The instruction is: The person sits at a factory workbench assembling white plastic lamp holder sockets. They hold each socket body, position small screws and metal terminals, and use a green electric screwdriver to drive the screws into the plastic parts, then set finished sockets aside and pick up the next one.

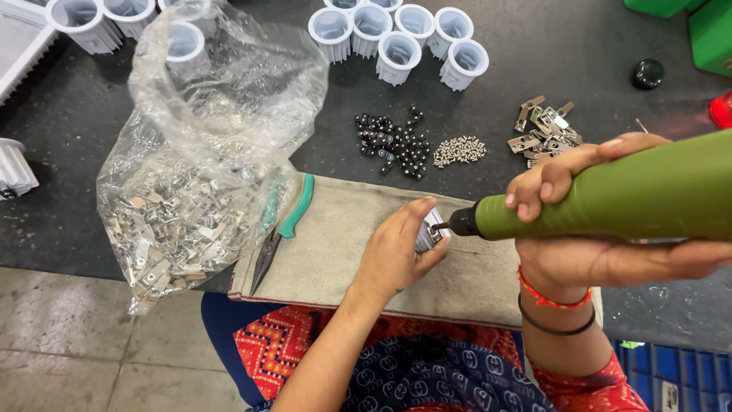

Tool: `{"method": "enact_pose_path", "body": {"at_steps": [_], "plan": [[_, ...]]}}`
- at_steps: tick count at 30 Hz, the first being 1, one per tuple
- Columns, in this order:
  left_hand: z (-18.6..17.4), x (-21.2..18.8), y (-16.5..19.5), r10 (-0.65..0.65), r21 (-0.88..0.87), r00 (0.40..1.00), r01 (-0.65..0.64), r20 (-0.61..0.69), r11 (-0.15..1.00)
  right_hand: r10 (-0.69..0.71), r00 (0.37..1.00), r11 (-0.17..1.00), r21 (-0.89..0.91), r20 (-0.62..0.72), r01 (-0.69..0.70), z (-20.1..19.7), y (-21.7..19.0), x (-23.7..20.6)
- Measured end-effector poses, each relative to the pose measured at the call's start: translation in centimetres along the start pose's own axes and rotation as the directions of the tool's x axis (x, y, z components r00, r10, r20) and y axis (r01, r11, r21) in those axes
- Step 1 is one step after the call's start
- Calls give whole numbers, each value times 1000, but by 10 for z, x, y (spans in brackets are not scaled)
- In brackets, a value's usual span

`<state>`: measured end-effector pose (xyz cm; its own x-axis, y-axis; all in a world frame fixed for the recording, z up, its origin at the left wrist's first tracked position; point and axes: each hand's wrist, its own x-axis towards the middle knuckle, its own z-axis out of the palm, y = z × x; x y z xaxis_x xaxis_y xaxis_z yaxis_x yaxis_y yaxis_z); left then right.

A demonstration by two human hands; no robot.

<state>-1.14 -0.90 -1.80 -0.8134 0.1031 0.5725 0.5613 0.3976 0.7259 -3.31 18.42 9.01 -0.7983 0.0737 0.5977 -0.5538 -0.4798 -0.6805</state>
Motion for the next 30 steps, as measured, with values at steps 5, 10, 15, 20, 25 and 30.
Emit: {"method": "enact_pose_path", "body": {"at_steps": [5,10,15,20,25,30], "plan": [[-1,1,2,-6,-4,1000,6,2,1000,24,999,1000,-6,23,-24,-5,0,-3],[-3,2,4,-29,28,999,28,30,999,23,1000,1000,9,15,-24,-8,1,-11],[-3,2,2,-19,37,999,18,35,999,85,991,994,63,100,-92,-12,0,-12],[-2,1,3,-42,28,999,41,34,999,190,935,941,217,300,-261,-21,1,13],[-1,-1,3,-38,21,999,37,25,999,244,863,917,184,442,-354,-27,2,43],[4,-4,1,-36,25,999,36,-9,999,198,926,971,65,320,-231,-30,-8,43]]}}
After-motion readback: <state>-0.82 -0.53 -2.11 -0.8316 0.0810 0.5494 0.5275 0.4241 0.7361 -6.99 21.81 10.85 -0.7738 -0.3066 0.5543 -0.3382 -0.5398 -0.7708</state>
